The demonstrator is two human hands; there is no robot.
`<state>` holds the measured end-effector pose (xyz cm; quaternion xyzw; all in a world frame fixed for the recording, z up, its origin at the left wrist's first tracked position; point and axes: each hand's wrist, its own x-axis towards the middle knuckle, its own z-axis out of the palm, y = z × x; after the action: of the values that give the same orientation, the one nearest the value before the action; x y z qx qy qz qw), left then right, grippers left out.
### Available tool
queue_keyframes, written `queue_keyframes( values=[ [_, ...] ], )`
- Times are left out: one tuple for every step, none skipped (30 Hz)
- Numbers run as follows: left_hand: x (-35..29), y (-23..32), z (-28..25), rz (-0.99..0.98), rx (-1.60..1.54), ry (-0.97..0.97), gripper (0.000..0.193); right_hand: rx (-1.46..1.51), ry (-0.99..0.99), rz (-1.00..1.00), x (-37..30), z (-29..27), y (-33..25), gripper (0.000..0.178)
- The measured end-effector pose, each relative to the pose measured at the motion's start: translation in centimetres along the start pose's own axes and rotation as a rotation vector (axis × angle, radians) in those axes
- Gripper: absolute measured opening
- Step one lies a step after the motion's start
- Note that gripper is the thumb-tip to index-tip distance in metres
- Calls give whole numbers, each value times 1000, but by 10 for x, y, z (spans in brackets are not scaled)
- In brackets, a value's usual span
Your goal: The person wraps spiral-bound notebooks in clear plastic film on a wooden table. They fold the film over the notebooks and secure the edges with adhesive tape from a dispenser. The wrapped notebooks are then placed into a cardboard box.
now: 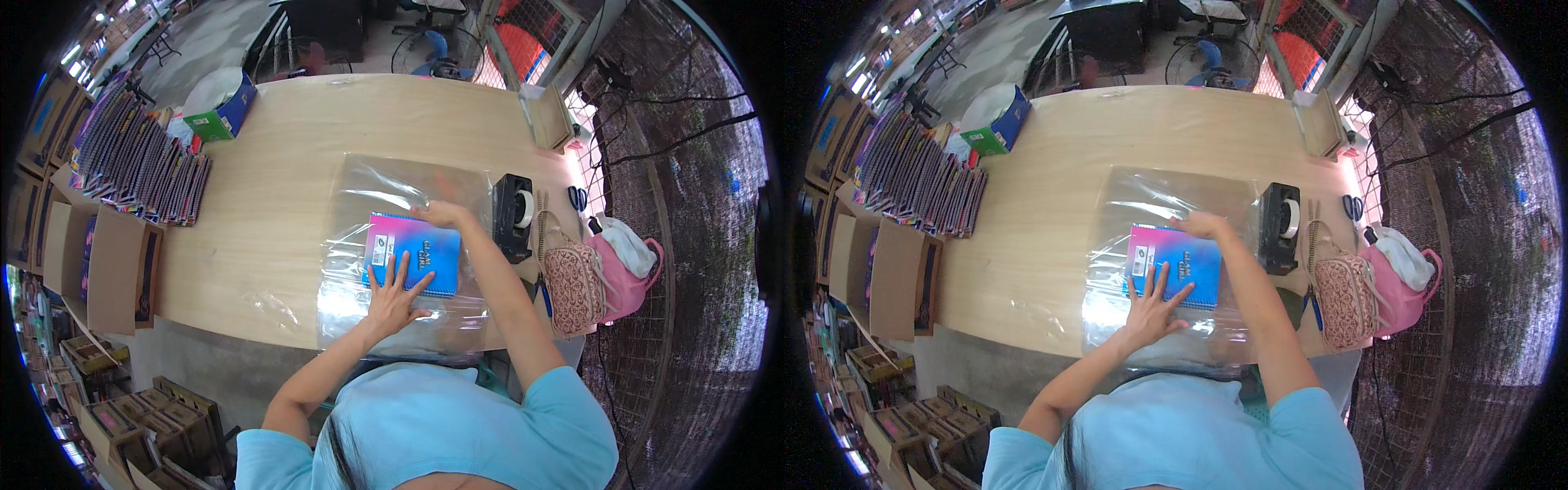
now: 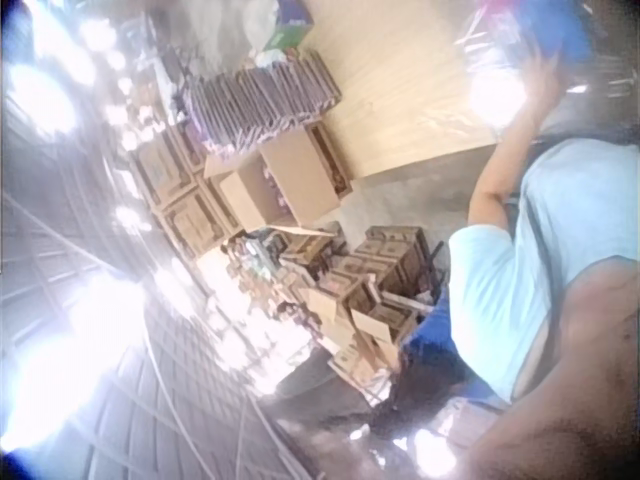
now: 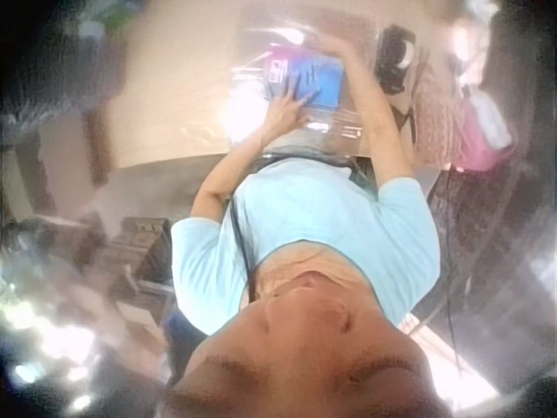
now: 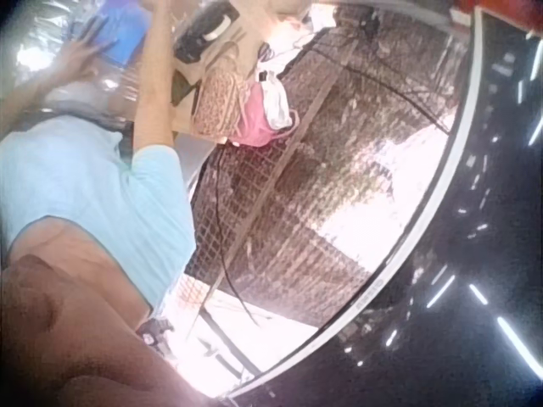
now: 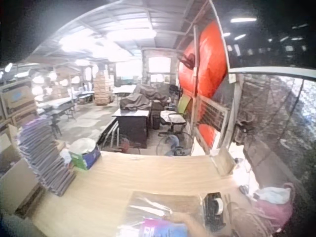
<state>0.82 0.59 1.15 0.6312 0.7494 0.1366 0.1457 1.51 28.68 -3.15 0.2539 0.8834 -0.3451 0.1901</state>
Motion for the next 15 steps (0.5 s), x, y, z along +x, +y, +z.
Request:
queue_keyframes(
  values=[
    [-3,1,2,-8,-18,10,80,-14,-17,11,-2,0,-2,91],
    [-7,2,4,-16,-12,5,80,-27,-33,22,-3,-1,-4,90],
    [-11,4,5,-23,-6,0,80,-41,-48,32,-5,-2,-5,89],
    [-15,5,5,-34,-1,-1,80,-81,-55,19,-11,-5,-10,88],
    [-19,6,5,-40,-10,3,79,-121,-60,6,-18,-7,-14,87],
    [-23,8,5,-46,-20,7,79,-161,-65,-8,-23,-7,-19,86],
    [-25,10,5,-47,-32,14,79,-196,-78,-38,-23,-7,-17,81],
    [-28,11,5,-46,-30,13,79,-233,-92,-71,-21,-5,-16,76],
    [-30,12,5,-48,-28,12,79,-270,-108,-104,-20,-4,-16,71],
    [-31,12,6,-49,-28,15,79,-180,-2,-76,-15,-1,-13,65],
    [-31,12,4,-51,-25,4,80,-87,105,-52,-7,3,-9,59],
    [-31,13,1,-55,-21,-7,80,7,212,-31,2,7,-5,53],
    [-30,13,2,-57,-24,-17,80,-44,417,-34,12,11,0,42],
    [-31,13,4,-56,-42,5,81,-90,621,-38,19,16,3,31],
    [-29,15,6,-64,-46,7,81,-134,826,-42,24,19,9,20]
  ],
)
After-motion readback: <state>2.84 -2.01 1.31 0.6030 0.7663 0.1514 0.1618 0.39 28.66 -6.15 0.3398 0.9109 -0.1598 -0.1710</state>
